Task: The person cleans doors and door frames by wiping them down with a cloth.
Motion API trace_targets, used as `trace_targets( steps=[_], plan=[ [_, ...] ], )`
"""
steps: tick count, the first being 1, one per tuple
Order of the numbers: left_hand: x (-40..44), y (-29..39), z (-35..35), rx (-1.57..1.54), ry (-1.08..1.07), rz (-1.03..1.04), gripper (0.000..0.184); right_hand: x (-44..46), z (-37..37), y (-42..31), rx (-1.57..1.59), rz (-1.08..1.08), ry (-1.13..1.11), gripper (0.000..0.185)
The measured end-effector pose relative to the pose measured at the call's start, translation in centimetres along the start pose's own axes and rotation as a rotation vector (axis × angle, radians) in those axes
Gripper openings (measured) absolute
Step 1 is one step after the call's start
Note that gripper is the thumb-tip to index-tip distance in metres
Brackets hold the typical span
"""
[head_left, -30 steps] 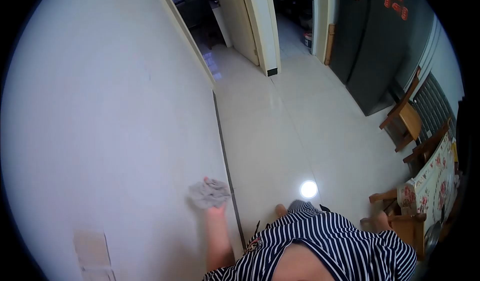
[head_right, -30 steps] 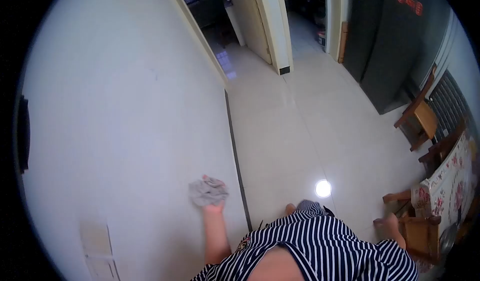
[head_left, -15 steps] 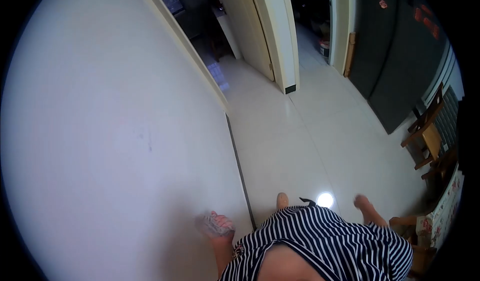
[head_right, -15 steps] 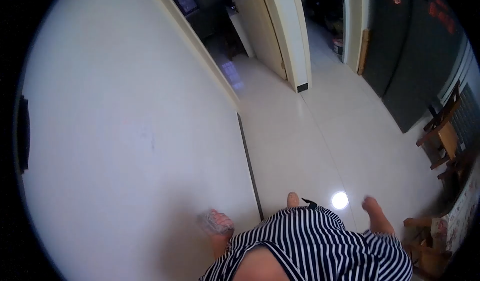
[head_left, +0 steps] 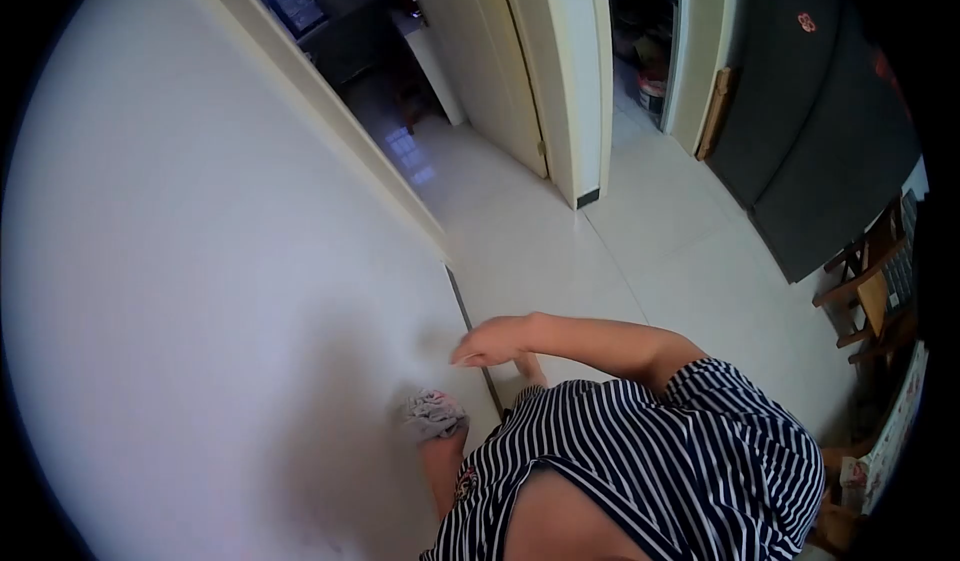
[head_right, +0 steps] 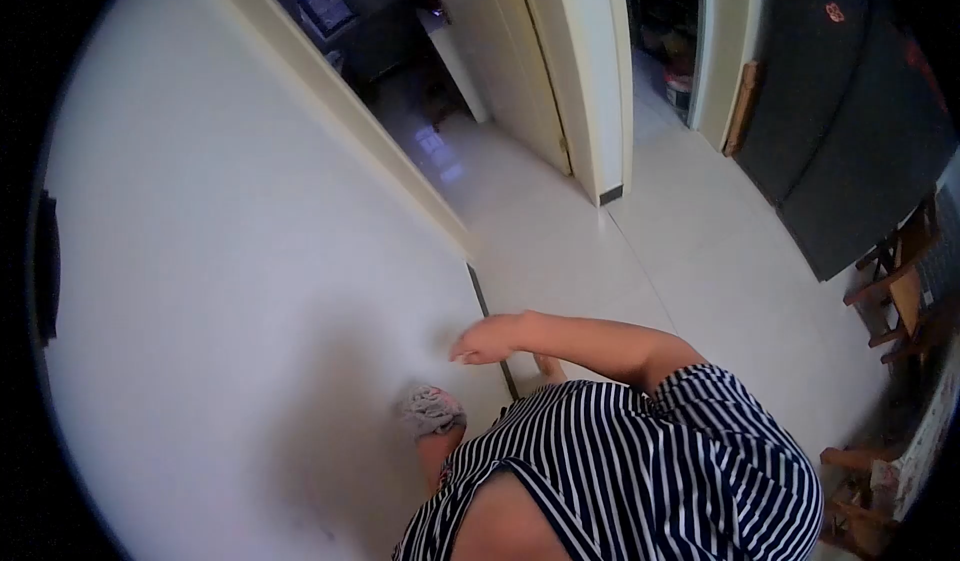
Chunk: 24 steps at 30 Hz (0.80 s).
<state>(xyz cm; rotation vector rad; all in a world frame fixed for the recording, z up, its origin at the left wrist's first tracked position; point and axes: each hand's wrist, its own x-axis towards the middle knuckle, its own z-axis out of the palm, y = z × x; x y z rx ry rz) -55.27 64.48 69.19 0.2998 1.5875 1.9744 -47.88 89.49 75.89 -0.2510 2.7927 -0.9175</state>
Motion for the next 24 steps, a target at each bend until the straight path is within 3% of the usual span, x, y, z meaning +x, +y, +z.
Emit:
trace_targets(
  steps=[3, 4, 6, 7, 8, 11, 12, 14, 15, 16, 17, 19, 20, 22, 24],
  plan=[
    [1.8, -0.2, 0.7, 0.093, 0.149, 0.097, 0.034, -6.8, 7.2, 10.0, 0.134, 0.231, 0.233, 0.036],
    [2.4, -0.4, 1.0, -0.091, 0.132, -0.002, 0.034, -12.2, 10.5, 13.7, 0.122, 0.512, 0.278, 0.037],
    [2.5, -2.2, 0.5, -1.069, 0.078, -0.485, 0.035, -23.0, 16.9, 20.6, 0.151, 1.095, 0.361, 0.038],
    [2.7, -3.2, -0.1, -1.085, 0.089, -0.49, 0.035, -29.1, 18.4, 19.5, 0.126, 1.393, 0.398, 0.035],
    [2.9, -3.9, -0.6, -1.015, 0.149, -0.497, 0.035, -35.1, 20.7, 20.0, 0.085, 1.626, 0.272, 0.031],
    [2.1, -4.6, -1.0, -0.877, 0.155, -0.471, 0.038, -51.6, 30.3, 20.1, -0.012, 1.908, 0.503, 0.026],
    [4.0, -1.0, 0.6, -0.88, 0.184, -0.49, 0.038, -53.8, 30.3, 17.8, -0.002, 1.933, 0.328, 0.023],
    [1.4, 0.6, 1.4, -0.895, 0.232, -0.498, 0.038, -58.3, 32.3, 13.2, -0.127, 1.582, -0.306, 0.021],
    [0.6, 0.9, 1.5, -0.907, 0.103, -0.487, 0.039, -59.5, 33.1, 11.1, -0.144, 1.453, -0.426, 0.022],
    [-0.2, 1.5, 1.5, -0.912, 0.043, -0.468, 0.04, -60.4, 33.9, 8.9, -0.085, 1.49, -0.444, 0.022],
    [-1.1, 2.4, 1.7, -0.917, -0.016, -0.448, 0.04, -59.6, 34.2, 7.2, 0.041, 1.672, -0.348, 0.023],
    [0.6, 1.2, 1.8, -0.933, 0.055, -0.481, 0.044, -54.2, 33.6, 8.1, 0.227, 2.061, -0.023, 0.029],
    [3.2, -0.9, 0.7, -0.959, 0.092, -0.495, 0.045, -51.2, 32.3, 8.8, 0.254, 2.08, 0.086, 0.033],
    [2.9, 0.0, 1.2, -1.035, 0.008, -0.532, 0.039, -44.4, 29.9, 13.4, 0.18, 1.87, 0.113, 0.036],
    [1.8, 2.2, 1.8, -1.08, -0.027, -0.52, 0.036, -35.4, 25.4, 21.1, -0.085, 1.252, -0.076, 0.036]
  ],
)
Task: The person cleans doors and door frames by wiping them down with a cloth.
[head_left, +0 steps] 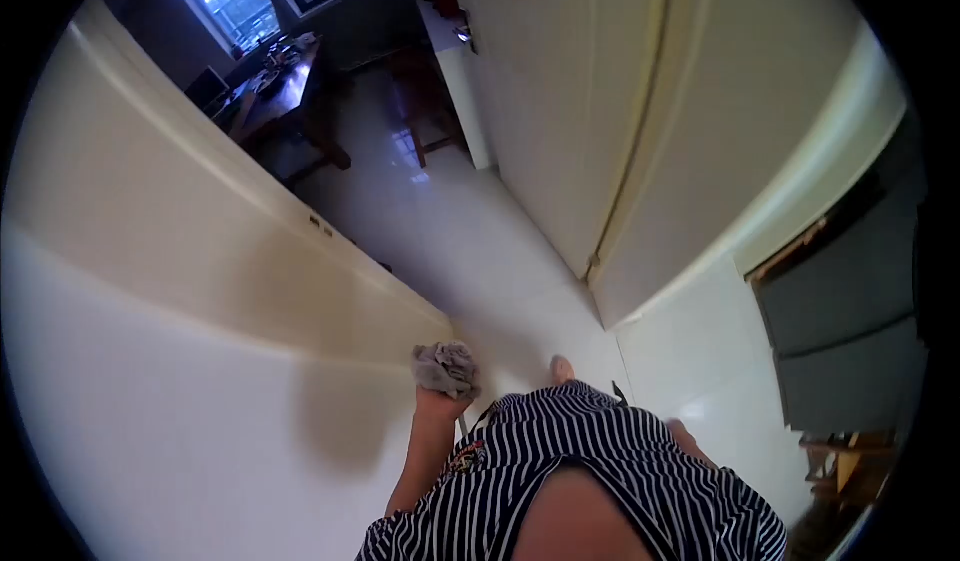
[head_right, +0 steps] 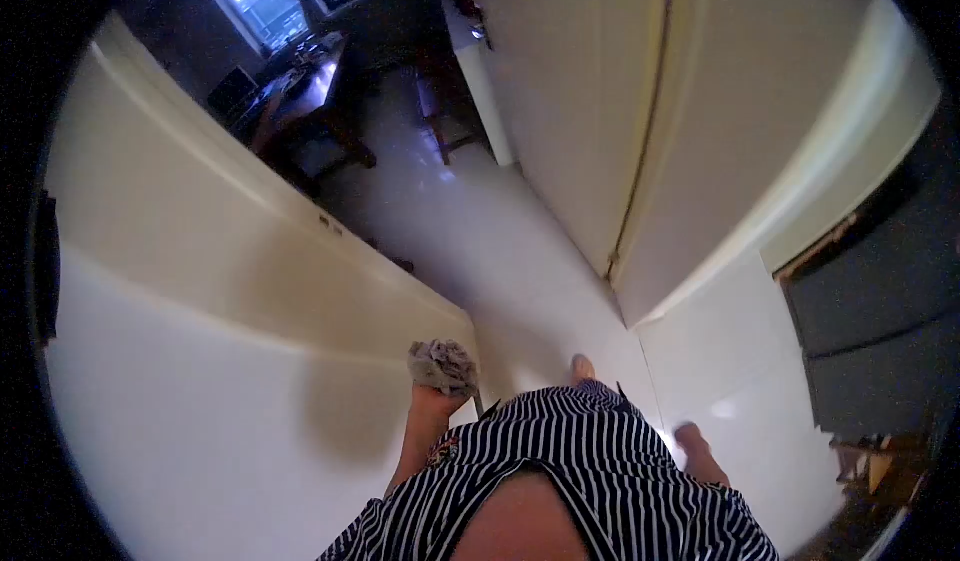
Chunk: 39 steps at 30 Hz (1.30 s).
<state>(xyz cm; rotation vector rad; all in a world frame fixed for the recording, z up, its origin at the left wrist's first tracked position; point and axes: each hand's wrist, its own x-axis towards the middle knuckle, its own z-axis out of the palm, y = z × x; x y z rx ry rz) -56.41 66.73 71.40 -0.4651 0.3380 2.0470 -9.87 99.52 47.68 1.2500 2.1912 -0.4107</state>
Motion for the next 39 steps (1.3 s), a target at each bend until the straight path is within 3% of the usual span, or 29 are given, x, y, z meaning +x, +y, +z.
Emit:
trace_targets(
  steps=[2, 3, 5, 6, 8, 9, 13, 15, 16, 17, 21, 24, 29, 30, 33, 35, 36, 37, 39],
  plan=[
    [-2.6, -0.9, 2.9, -0.023, -0.108, 0.037, 0.03, 8.0, -7.3, -8.2, -0.134, -0.422, 0.218, 0.035],
    [-2.7, -1.5, 2.8, -0.041, -0.104, 0.043, 0.03, 10.2, -9.8, -11.4, 0.134, -0.43, 0.385, 0.04],
    [-3.7, -0.9, 1.8, -0.017, 0.025, 0.172, 0.03, 5.2, -19.7, -22.2, 0.172, -0.588, 0.373, 0.041],
    [-4.8, 0.3, 0.4, -0.013, 0.026, 0.181, 0.03, 4.0, -21.3, -26.8, 0.231, -0.745, 0.49, 0.038],
    [-9.2, 3.7, -3.4, 0.002, -0.224, 0.169, 0.03, -2.0, -23.8, -36.1, 0.241, -0.901, 0.511, 0.04],
    [-5.3, -0.2, 3.7, 0.012, -0.188, 0.149, 0.03, 0.1, -31.7, -32.9, 0.27, -0.935, 0.496, 0.039],
    [-10.6, -2.0, 8.2, -0.074, -0.034, 0.221, 0.029, -1.0, -32.3, -34.8, 0.169, -0.97, 0.354, 0.039],
    [-11.9, -2.2, 8.8, -0.15, 0.014, 0.296, 0.026, -2.5, -29.5, -33.3, 0.0, -0.888, 0.202, 0.038],
    [-11.3, -2.3, 8.7, -0.158, 0.062, 0.361, 0.025, 3.4, -26.3, -30.7, -0.098, -0.813, 0.086, 0.037],
    [-10.7, -2.4, 8.6, -0.163, 0.109, 0.424, 0.024, 6.2, -23.6, -28.9, -0.186, -0.868, 0.021, 0.036],
    [-10.0, -1.3, 1.3, -0.149, 0.11, 0.285, 0.024, 11.6, -14.6, -19.1, -0.289, -0.688, -0.179, 0.029],
    [-8.9, -2.6, -4.7, -0.134, 0.113, 0.245, 0.027, 11.9, -13.9, -17.8, -0.309, -0.69, -0.176, 0.028],
    [-7.4, -1.1, -6.2, -0.047, 0.052, 0.208, 0.033, 12.6, -14.5, -19.4, -0.214, -0.749, -0.122, 0.029],
    [-7.5, 0.0, -5.1, -0.047, 0.041, 0.192, 0.034, 8.1, -19.2, -21.9, -0.012, -0.617, -0.098, 0.034],
    [-11.6, 1.2, -4.2, -0.014, -0.017, 0.154, 0.038, 0.3, -25.2, -27.3, 0.02, -0.636, -0.173, 0.046],
    [-16.3, 1.2, -4.3, -0.014, -0.049, 0.141, 0.041, -0.9, -22.6, -28.5, 0.006, -0.785, -0.005, 0.044],
    [-17.6, 1.2, -4.7, -0.001, -0.05, 0.14, 0.042, -4.9, -22.4, -29.5, 0.104, -0.742, -0.003, 0.043],
    [-12.6, 0.7, -4.2, -0.047, -0.042, 0.1, 0.044, 1.1, -26.0, -27.4, 0.167, -0.629, -0.008, 0.043],
    [-12.6, 0.6, -3.8, -0.069, -0.049, 0.099, 0.046, 3.2, -26.5, -28.5, 0.215, -0.657, 0.023, 0.042]
  ],
)
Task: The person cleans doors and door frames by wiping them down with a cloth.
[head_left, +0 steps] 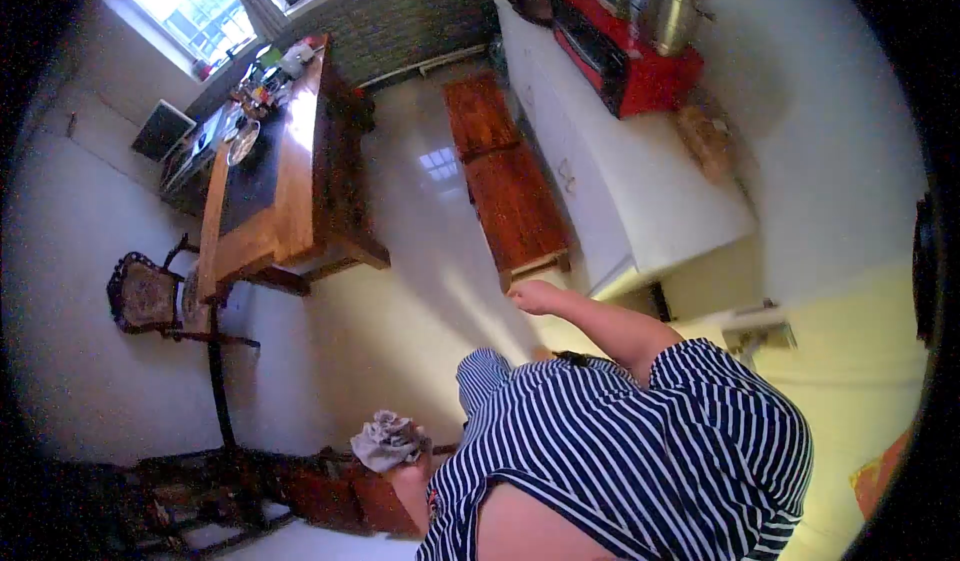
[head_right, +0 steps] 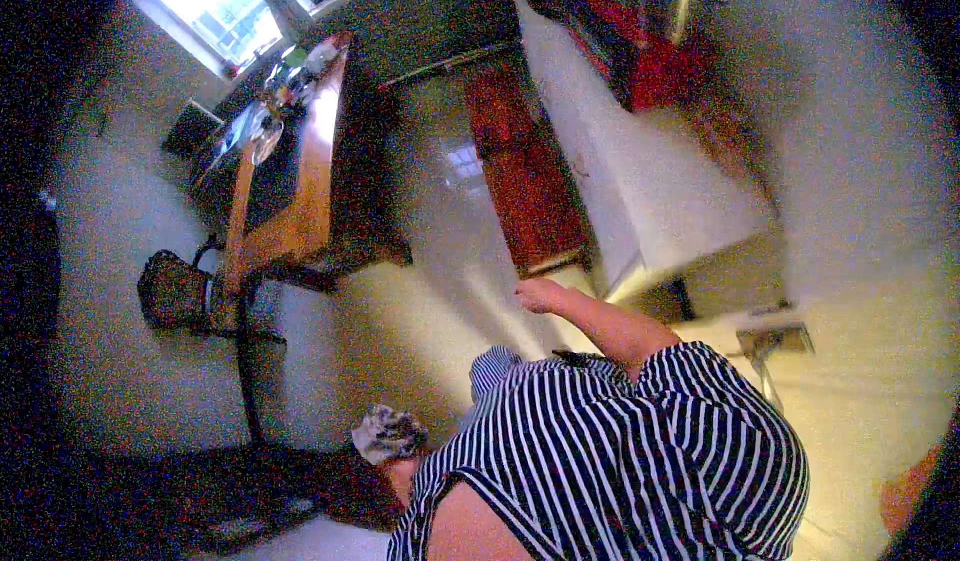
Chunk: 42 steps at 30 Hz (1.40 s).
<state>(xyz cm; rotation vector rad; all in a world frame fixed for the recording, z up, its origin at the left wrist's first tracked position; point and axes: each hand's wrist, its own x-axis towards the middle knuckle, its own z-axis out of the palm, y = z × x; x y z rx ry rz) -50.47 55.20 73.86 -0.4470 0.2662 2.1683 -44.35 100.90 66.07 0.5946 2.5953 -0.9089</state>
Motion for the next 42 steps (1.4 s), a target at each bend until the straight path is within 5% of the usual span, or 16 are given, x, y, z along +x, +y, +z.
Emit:
trace_targets(
  steps=[4, 8, 10, 11, 14, 16, 18, 20, 23, 26, 30, 33, 34, 35, 40, 42],
  plan=[
    [-4.5, 0.5, -1.6, -0.043, -0.009, 0.013, 0.052, -6.4, 2.0, -1.2, 0.053, -0.111, 0.02, 0.038],
    [4.2, 6.7, -8.5, 0.204, 0.389, 0.255, 0.044, -6.8, -0.5, 4.4, -0.172, 0.221, -0.207, 0.034],
    [3.2, 7.4, -6.8, 0.156, 0.248, 0.167, 0.043, -8.1, 9.0, 18.0, -0.356, 0.082, -0.206, 0.034],
    [2.3, 7.3, -4.7, 0.117, 0.124, 0.082, 0.041, -13.8, 6.1, 13.4, -0.242, 0.406, -0.221, 0.034],
    [0.8, 8.5, 5.2, 0.044, -0.221, -0.139, 0.038, -21.5, 5.0, 7.9, -0.229, 0.475, -0.294, 0.037],
    [-0.5, 8.8, 10.6, 0.627, -0.327, 0.256, 0.034, -25.5, 5.9, 5.8, -0.073, 0.435, -0.237, 0.039],
    [-6.4, 2.7, 21.5, 0.36, -0.555, 0.234, 0.03, -30.1, 6.7, 2.8, 0.063, 0.411, -0.06, 0.037],
    [8.8, 3.8, 27.7, 0.496, -0.165, 0.184, 0.029, -23.3, 0.2, 0.2, 0.214, 0.495, 0.067, 0.035],
    [14.1, 1.4, 33.7, 0.346, -0.507, -0.076, 0.026, -22.8, -5.1, -4.3, 0.389, 0.406, 0.321, 0.036],
    [24.1, 1.3, 35.1, 0.336, -0.378, -0.14, 0.033, -12.9, -7.8, -2.8, 0.616, 0.29, 0.405, 0.036],
    [31.1, 3.2, 39.4, 0.397, -0.258, -0.169, 0.045, -2.1, -24.4, -4.5, 0.653, 0.265, 0.525, 0.041],
    [33.1, 4.8, 42.6, 0.58, -0.149, -0.001, 0.053, 4.3, -41.3, -5.1, 0.328, -0.058, 0.759, 0.04],
    [35.1, 5.9, 41.6, 0.521, -0.138, 0.023, 0.053, 6.3, -46.8, -5.7, 0.68, -0.286, 0.841, 0.041],
    [37.1, 7.0, 40.7, 0.461, -0.129, 0.048, 0.053, 6.1, -53.5, -8.7, 0.074, -0.31, 1.074, 0.043],
    [42.5, 10.2, 43.6, 0.354, 0.136, 0.189, 0.047, 10.5, -81.4, -16.4, -0.544, -0.472, 1.838, 0.048],
    [45.4, 12.1, 41.5, 0.382, 0.182, 0.167, 0.046, 11.8, -86.9, -19.1, -0.51, -0.519, 1.895, 0.044]
  ],
)
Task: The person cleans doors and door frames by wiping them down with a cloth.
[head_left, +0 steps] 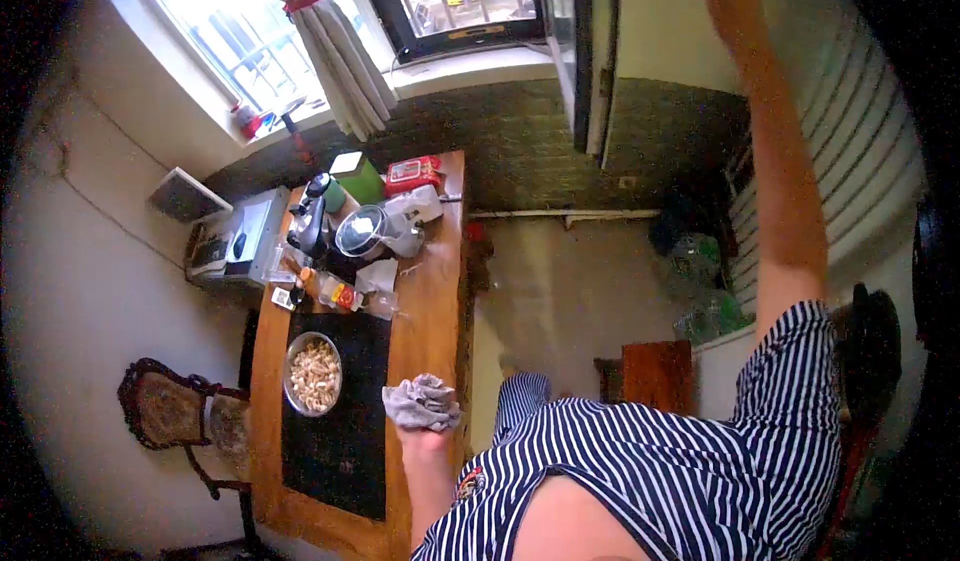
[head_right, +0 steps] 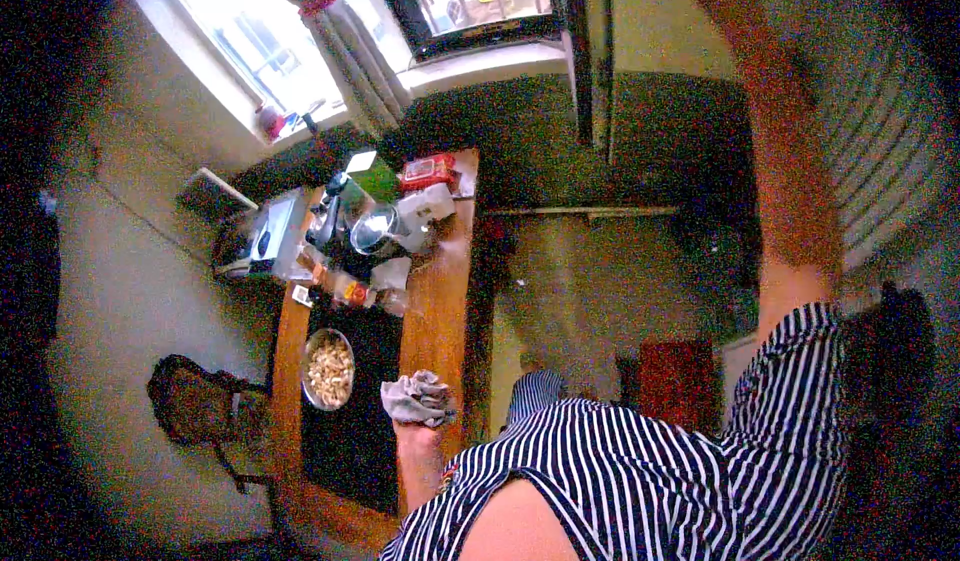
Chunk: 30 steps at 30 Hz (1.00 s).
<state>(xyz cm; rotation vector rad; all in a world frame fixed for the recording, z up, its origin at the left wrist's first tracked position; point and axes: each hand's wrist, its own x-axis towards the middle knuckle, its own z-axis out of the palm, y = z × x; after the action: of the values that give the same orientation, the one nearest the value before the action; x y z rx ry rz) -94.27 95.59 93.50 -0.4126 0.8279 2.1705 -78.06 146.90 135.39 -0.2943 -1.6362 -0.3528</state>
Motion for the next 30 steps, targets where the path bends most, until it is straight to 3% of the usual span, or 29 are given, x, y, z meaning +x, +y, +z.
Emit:
trace_targets(
  steps=[4, 6, 8, 12, 14, 16, 17, 19, 20, 21, 23, 25, 28, 30],
  plan=[
    [4.3, 1.5, 1.4, 0.101, -0.018, -0.032, 0.042, 5.2, 5.3, 2.4, 0.318, 0.16, -0.16, 0.055],
    [6.4, 3.2, 4.4, -0.014, 0.104, -0.017, 0.04, 5.9, 8.7, 3.0, 0.453, 0.218, -0.237, 0.056],
    [10.7, 5.2, 6.9, -0.006, 0.048, 0.015, 0.04, 6.1, 12.1, 4.5, 0.419, 0.225, -0.147, 0.06],
    [18.6, 8.4, 3.5, 0.041, -0.025, -0.05, 0.042, 4.0, 10.8, 2.9, 0.321, 0.241, 0.018, 0.069],
    [19.3, 9.9, 7.0, 0.055, -0.315, -0.105, 0.04, 3.7, 9.8, 1.7, 0.228, 0.254, 0.015, 0.069],
    [22.9, 10.0, 7.5, -0.122, -0.005, 0.008, 0.036, 3.9, 10.2, 0.1, 0.145, 0.265, 0.015, 0.07],
    [24.0, 10.6, 8.0, -0.125, -0.012, -0.002, 0.036, 4.3, 10.6, -0.5, 0.114, 0.288, 0.03, 0.07],
    [25.0, 12.0, 7.7, -0.162, -0.252, -0.18, 0.033, 4.0, 10.9, -2.0, 0.064, 0.344, 0.066, 0.069],
    [24.6, 12.0, 9.1, -0.17, -0.254, -0.178, 0.033, 3.9, 11.3, -2.8, 0.047, 0.368, 0.082, 0.069],
    [23.5, 11.8, 11.7, -0.15, -0.386, -0.102, 0.031, 3.6, 12.0, -3.3, 0.036, 0.397, 0.094, 0.069],
    [25.4, 11.7, 11.1, -0.116, -0.25, -0.107, 0.029, 2.8, 13.7, -5.3, 0.048, 0.423, 0.093, 0.069],
    [26.0, 11.8, 12.1, -0.118, -0.263, -0.077, 0.029, 1.5, 15.1, -9.3, -0.183, 0.234, 0.053, 0.072],
    [26.1, 11.6, 13.5, -0.144, -0.173, -0.005, 0.029, 0.9, 17.8, -10.4, -0.237, 0.173, -0.026, 0.071],
    [25.5, 11.7, 15.8, -0.112, -0.402, 0.037, 0.028, 1.8, 18.8, -10.7, -0.204, 0.203, -0.113, 0.069]
  ],
)
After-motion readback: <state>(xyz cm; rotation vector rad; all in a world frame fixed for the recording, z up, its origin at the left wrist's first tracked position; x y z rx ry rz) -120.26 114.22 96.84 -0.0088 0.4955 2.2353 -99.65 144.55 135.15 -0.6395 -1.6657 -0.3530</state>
